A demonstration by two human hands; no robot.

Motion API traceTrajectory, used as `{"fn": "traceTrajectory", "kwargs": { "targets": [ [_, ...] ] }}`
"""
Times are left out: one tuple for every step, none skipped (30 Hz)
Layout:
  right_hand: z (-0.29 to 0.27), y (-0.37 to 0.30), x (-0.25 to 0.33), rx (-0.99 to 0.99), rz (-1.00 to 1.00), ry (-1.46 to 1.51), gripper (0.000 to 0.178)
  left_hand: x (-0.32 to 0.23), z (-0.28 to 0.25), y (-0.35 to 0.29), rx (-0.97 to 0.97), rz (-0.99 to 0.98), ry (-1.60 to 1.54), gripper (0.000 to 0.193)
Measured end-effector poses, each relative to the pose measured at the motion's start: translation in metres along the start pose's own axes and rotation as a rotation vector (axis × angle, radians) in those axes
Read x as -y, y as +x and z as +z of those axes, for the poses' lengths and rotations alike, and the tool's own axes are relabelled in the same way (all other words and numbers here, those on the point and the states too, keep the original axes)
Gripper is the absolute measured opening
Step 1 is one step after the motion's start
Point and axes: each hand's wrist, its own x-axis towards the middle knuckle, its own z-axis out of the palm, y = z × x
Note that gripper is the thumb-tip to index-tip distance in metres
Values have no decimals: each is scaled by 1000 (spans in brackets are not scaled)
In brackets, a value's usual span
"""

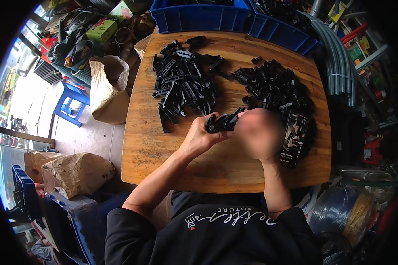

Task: Manually assembling small black plastic components by snapping them together at a workbench.

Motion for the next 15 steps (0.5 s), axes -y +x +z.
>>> {"fn": "traceTrajectory", "kwargs": {
  "targets": [
    [0, -1, -1, 6, 6, 11, 19, 0, 1, 0, 9, 0, -4, 17],
    [0, -1, -2, 4, 11, 1, 19, 1, 2, 0, -27, 13, -10, 18],
    [1, -1, -4, -4, 17, 16, 19, 1, 3, 1, -58, 25, -13, 19],
    [2, -1, -6, -13, 22, 30, 20, 2, 3, 1, -88, 1, -4, 18],
    [3, -1, -12, 9, -9, -24, 30, 0, 2, -1, -106, -9, 25, 18],
    [3, 0, -2, 9, 159, 145, 46, -3, 1, -3, -122, -18, 52, 18],
    [6, -2, -4, 15, 257, 284, 51, 1, 1, -3, -137, -37, 67, 20],
    [6, -4, -9, 19, 354, 425, 57, 2, 0, -3, -119, -34, 76, 21],
    [3, -4, -11, 10, 356, 416, 57, 1, 1, -3, -107, -28, 71, 21],
    [0, -4, -13, 23, 399, 407, 58, 0, 3, -3, -96, -22, 67, 22],
    [-4, -4, -14, 37, 442, 399, 59, 1, 6, -3, -87, -19, 66, 22],
    [-4, -5, -14, 33, 442, 399, 59, 3, 7, -4, -89, 2, 62, 23],
    [-3, -6, -13, 130, 477, 443, 58, 5, 7, -4, -92, 22, 59, 24],
    [-2, -6, -13, 229, 512, 487, 57, 5, 4, -3, -91, 21, 61, 24],
    [-1, -4, -10, 189, 577, 649, 48, 5, 4, -3, -88, 19, 85, 24]
  ]
}}
